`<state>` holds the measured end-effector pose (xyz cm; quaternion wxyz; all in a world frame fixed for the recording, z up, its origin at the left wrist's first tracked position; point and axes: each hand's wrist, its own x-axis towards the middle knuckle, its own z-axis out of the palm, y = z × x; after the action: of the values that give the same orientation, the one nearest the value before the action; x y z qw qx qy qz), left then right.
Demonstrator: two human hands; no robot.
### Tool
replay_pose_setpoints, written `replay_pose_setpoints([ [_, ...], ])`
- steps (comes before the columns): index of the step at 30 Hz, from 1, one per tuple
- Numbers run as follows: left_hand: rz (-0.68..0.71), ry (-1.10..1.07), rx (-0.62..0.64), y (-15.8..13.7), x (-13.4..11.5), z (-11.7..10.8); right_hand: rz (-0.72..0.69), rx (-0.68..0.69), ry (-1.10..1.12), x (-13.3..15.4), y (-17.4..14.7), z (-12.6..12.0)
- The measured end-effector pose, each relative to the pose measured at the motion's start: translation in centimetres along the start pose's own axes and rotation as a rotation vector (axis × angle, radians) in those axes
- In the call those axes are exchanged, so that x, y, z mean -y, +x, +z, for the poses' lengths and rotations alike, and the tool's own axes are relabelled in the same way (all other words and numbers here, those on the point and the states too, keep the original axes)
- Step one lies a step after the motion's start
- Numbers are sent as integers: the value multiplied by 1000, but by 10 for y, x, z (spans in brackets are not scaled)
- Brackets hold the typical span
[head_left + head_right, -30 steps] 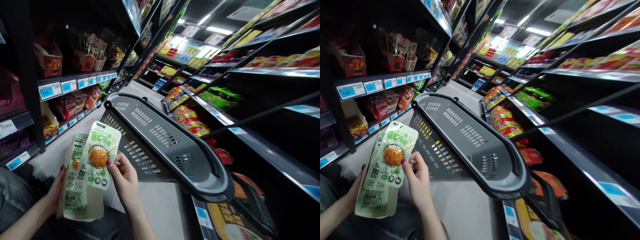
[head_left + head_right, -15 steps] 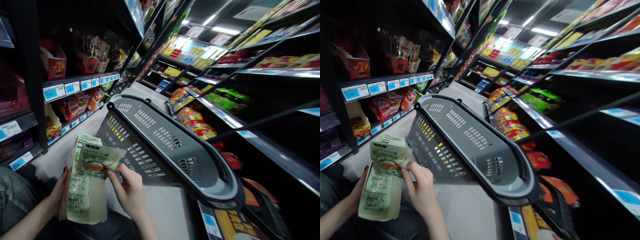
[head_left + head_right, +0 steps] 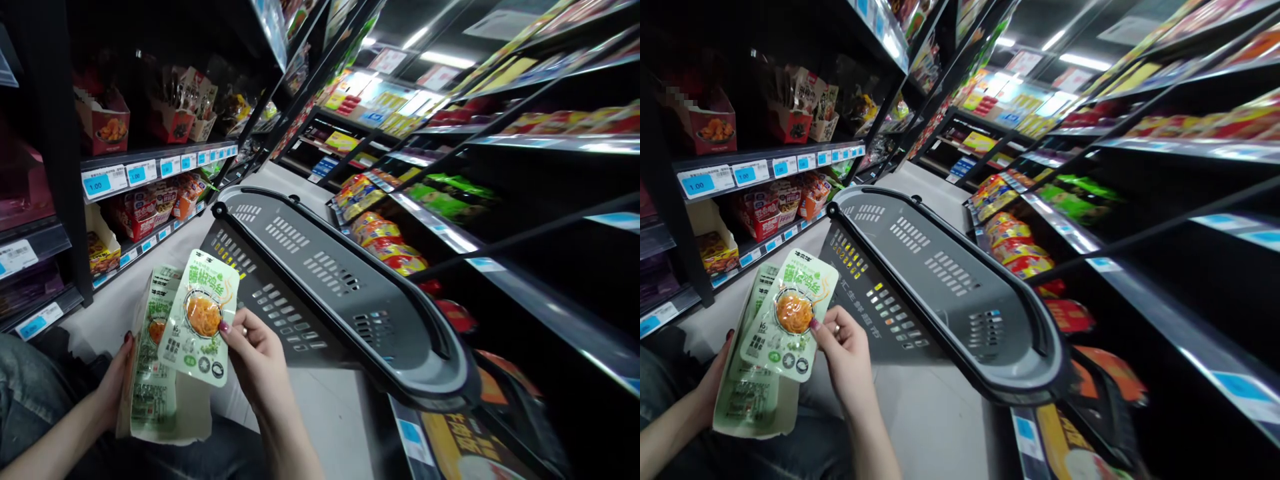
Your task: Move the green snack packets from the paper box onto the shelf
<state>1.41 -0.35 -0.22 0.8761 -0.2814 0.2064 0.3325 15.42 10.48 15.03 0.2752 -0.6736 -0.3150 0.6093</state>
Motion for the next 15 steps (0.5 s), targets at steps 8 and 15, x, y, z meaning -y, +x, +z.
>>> replay_pose_setpoints([
  [8, -55, -54, -101, -10, -4, 17, -94, 35, 399, 27, -7, -20],
  [15, -87, 1, -141, -14, -6, 29, -665, -938, -786, 121, 32, -138],
])
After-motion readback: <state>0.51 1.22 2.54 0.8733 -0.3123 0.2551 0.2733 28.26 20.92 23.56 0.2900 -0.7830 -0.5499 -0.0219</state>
